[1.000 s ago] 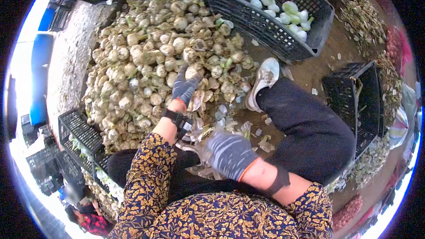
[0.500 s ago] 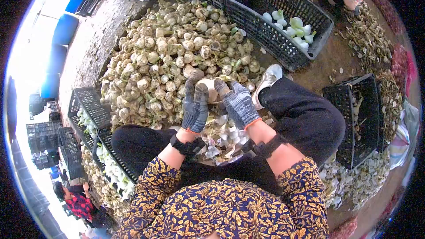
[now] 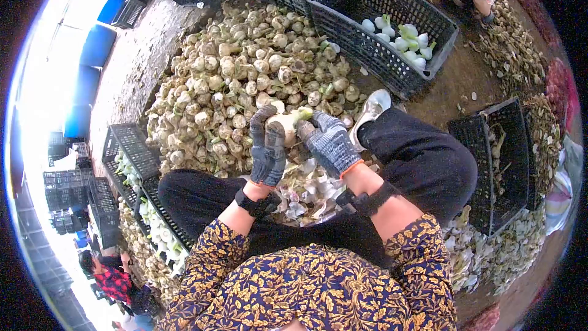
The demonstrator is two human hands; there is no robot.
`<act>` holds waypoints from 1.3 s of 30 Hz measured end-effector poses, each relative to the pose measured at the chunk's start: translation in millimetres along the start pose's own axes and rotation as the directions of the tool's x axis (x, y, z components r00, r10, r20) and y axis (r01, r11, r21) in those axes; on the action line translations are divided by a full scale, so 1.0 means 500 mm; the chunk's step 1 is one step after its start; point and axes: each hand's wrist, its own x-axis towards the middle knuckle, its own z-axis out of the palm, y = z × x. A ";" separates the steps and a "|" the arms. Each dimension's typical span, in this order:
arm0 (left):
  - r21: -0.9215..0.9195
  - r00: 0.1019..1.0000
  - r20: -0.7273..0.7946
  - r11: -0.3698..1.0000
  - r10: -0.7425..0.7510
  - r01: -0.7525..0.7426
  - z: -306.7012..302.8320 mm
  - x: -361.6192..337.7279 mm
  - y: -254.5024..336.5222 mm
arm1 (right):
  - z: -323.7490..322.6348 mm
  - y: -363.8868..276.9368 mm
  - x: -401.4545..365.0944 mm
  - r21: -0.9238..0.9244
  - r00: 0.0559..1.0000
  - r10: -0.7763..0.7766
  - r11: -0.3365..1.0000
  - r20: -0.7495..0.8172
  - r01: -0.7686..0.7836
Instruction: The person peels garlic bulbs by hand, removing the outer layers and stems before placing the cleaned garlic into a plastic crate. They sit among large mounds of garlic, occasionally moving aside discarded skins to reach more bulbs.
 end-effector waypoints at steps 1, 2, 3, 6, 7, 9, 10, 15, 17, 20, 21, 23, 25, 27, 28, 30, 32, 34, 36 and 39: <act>0.002 1.000 0.002 1.000 0.002 -0.002 0.000 0.002 -0.001 | -0.003 -0.002 0.000 0.039 0.998 0.063 0.997 0.024 -0.064; -0.013 0.999 -0.002 0.998 -0.054 0.054 -0.001 0.003 -0.005 | -0.005 -0.005 0.000 0.076 0.991 0.125 0.989 0.052 -0.129; -0.028 0.994 -0.004 0.993 -0.111 0.111 -0.002 0.004 -0.009 | -0.005 -0.010 0.003 0.078 0.991 0.125 0.989 0.050 -0.129; -0.037 0.995 -0.073 0.997 -0.068 0.066 0.009 0.002 -0.014 | -0.005 -0.016 0.015 0.099 0.966 0.233 0.965 0.111 -0.244; -0.037 0.995 -0.072 0.997 -0.069 0.067 0.009 0.002 -0.012 | -0.002 -0.009 0.016 0.013 0.974 0.205 0.978 0.093 -0.207; -0.050 0.995 -0.068 0.996 -0.076 0.073 0.008 0.002 -0.007 | 0.000 -0.006 0.014 -0.075 0.981 0.179 0.982 0.078 -0.173; -0.050 0.995 -0.070 0.996 -0.076 0.073 0.006 0.001 -0.009 | 0.000 -0.009 0.013 -0.055 0.991 0.116 0.992 0.073 -0.112; -0.040 0.994 -0.046 0.995 -0.095 0.093 -0.004 -0.005 -0.017 | -0.001 0.022 0.009 -0.442 0.917 -0.361 0.805 0.167 0.397; -0.033 0.993 -0.060 0.994 -0.105 0.103 -0.005 -0.006 -0.021 | 0.004 0.032 0.007 -0.354 0.919 -0.378 0.848 0.115 0.393; -0.010 0.992 -0.064 0.994 -0.113 0.112 -0.008 -0.007 -0.013 | 0.007 0.057 0.009 -0.554 0.771 -0.592 0.569 0.235 0.607; 0.008 0.992 -0.054 0.994 -0.110 0.111 -0.008 -0.008 -0.010 | 0.012 0.060 0.007 -0.554 0.771 -0.592 0.569 0.236 0.607; -0.019 0.991 -0.080 0.994 -0.111 0.110 -0.002 -0.011 -0.035 | 0.022 0.060 0.002 -0.434 0.859 -0.508 0.761 0.065 0.483; -0.045 0.988 -0.104 0.993 -0.115 0.111 0.002 -0.008 -0.079 | 0.022 0.046 0.000 -0.396 0.912 -0.410 0.833 0.029 0.387; -0.580 0.786 0.161 0.587 -0.596 0.564 0.001 0.008 -0.119 | 0.019 0.036 -0.005 -0.353 0.952 -0.307 0.891 -0.003 0.286; -0.581 0.787 0.163 0.587 -0.595 0.564 -0.002 0.018 -0.087 | 0.016 0.033 -0.007 -0.403 0.961 -0.276 0.879 0.006 0.255; -0.589 0.516 0.388 0.225 -0.764 0.776 -0.011 0.035 -0.026 | 0.014 0.033 -0.004 -0.454 0.969 -0.248 0.862 0.009 0.225; -0.561 0.538 0.464 0.237 -0.703 0.793 -0.013 0.026 -0.044 | 0.014 0.042 0.005 -0.347 0.999 0.025 0.937 -0.040 -0.037; -0.074 0.970 0.042 0.968 -0.239 0.241 0.008 0.002 -0.017 | 0.006 0.048 0.007 -0.396 1.000 -0.005 0.918 -0.007 0.002; -0.059 0.998 -0.054 0.998 -0.018 0.015 0.015 -0.003 -0.039 | 0.009 0.040 -0.003 -0.448 0.976 -0.213 0.878 -0.053 0.167; -0.589 0.684 0.408 0.399 -0.604 0.703 -0.025 0.011 -0.044 | 0.009 0.044 0.002 -0.384 0.966 -0.258 0.893 -0.014 0.233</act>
